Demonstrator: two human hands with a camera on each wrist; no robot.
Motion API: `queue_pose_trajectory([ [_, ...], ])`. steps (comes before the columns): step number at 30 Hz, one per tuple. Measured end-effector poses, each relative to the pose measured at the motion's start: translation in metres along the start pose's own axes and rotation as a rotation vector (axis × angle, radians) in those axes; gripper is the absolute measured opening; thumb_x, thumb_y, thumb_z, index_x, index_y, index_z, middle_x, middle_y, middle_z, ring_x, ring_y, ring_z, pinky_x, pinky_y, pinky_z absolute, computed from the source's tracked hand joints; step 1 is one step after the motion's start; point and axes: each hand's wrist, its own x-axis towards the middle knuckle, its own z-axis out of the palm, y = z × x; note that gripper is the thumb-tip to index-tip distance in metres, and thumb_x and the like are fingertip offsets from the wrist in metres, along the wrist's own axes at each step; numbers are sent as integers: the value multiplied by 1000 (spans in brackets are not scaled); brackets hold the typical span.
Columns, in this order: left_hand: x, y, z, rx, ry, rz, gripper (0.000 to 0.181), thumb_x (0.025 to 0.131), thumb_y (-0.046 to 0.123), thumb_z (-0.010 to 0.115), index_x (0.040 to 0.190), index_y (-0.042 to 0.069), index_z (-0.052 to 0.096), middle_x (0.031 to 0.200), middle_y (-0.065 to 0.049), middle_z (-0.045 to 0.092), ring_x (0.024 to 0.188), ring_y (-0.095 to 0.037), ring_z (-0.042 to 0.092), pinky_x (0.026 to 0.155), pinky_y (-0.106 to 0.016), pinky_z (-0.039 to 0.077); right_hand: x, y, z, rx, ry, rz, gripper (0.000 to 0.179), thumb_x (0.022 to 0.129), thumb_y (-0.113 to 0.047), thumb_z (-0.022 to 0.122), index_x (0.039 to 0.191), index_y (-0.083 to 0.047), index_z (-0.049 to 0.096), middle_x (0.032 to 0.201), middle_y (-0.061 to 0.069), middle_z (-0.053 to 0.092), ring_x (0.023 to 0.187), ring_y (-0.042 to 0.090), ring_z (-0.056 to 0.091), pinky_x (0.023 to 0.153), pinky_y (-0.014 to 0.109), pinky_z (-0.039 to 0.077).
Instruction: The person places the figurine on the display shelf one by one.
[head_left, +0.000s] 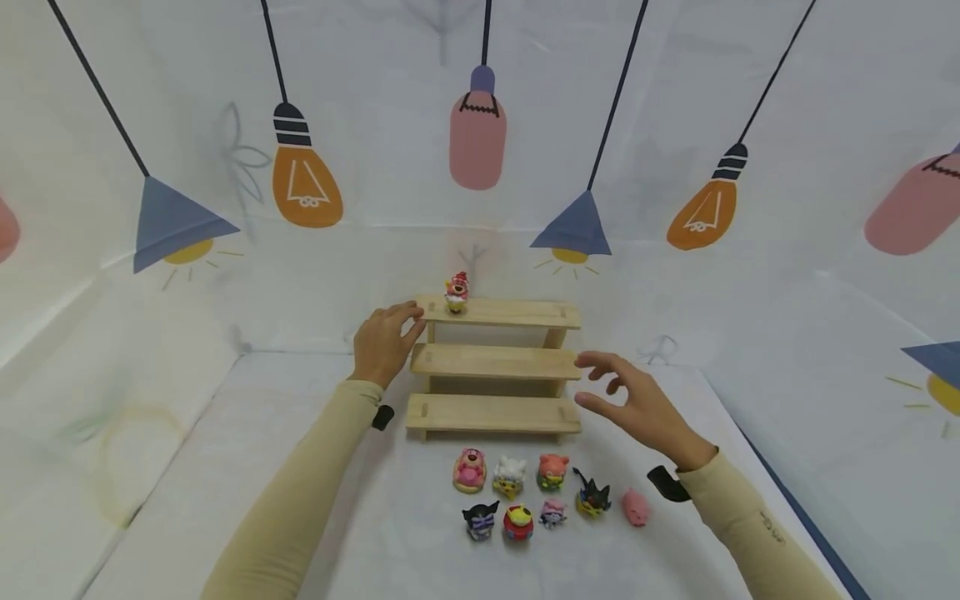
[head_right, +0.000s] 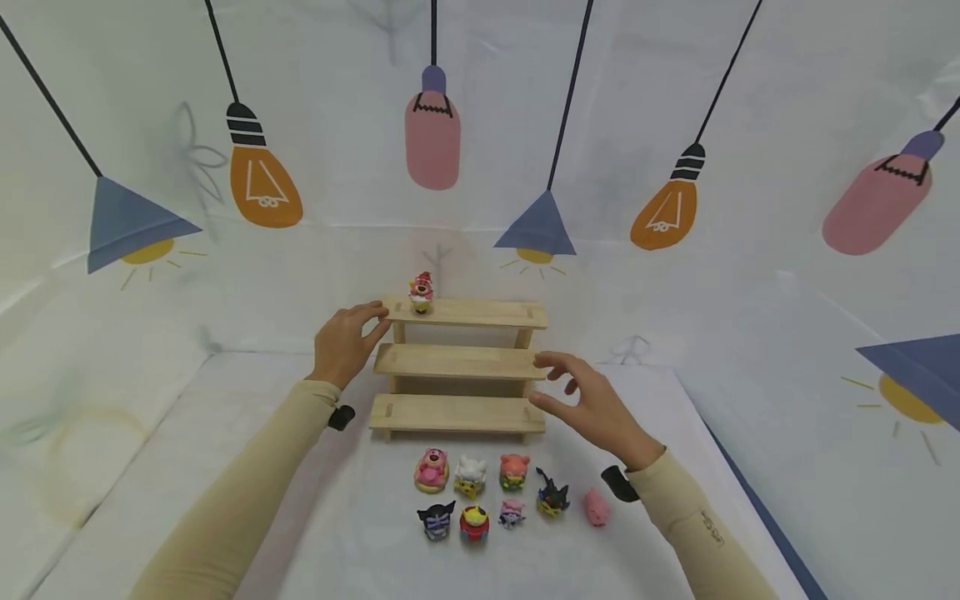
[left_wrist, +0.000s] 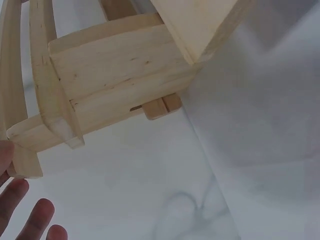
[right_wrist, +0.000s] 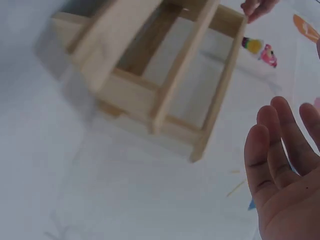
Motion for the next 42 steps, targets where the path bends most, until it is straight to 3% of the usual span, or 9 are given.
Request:
queue_pose_trajectory([
  [9, -1, -2, -1, -16, -17, -43, 22, 93, 31, 77, 110, 17, 79, 126, 3, 71, 104, -28, 69, 67, -41, 55, -77, 29, -1, -8, -37, 98, 69, 89, -24, 82, 147, -28, 46, 133, -1, 63, 106, 15, 58, 82, 28, 51],
  [17, -1, -4, -4, -28, -21, -72, 23, 93, 33, 76, 109, 17, 80, 125, 4, 71, 102, -28, 70, 63, -40, 54, -116, 57, 3, 15, -120, 209, 63, 85, -29, 85, 140, -31, 53, 131, -7, 63, 104, 19, 61, 81, 28, 51],
  [26, 0, -6, 0, -12, 30, 4, 25, 91, 32, 79, 108, 15, 80, 122, 3, 72, 97, -28, 70, 61, -39, 54, -139, 73, 8, 101, -211, 309, 59, 86, -30, 84, 137, -18, 59, 131, 5, 65, 100, 23, 60, 77, 31, 50],
  [35, -2, -9, 4, -15, 64, 22, 25, 90, 31, 80, 107, 14, 81, 120, 3, 73, 93, -28, 71, 58, -38, 52, -148, 74, 14, 154, -296, 370, 52, 87, -32, 83, 132, -16, 63, 121, 1, 65, 92, 15, 54, 70, 27, 46],
  [42, -2, -4, 3, -38, 61, 21, 23, 90, 29, 80, 106, 13, 80, 120, 1, 73, 93, -29, 71, 57, -39, 52, -154, 79, 19, 144, -315, 345, 46, 88, -32, 82, 128, -18, 65, 117, -2, 66, 88, 12, 54, 65, 26, 44],
])
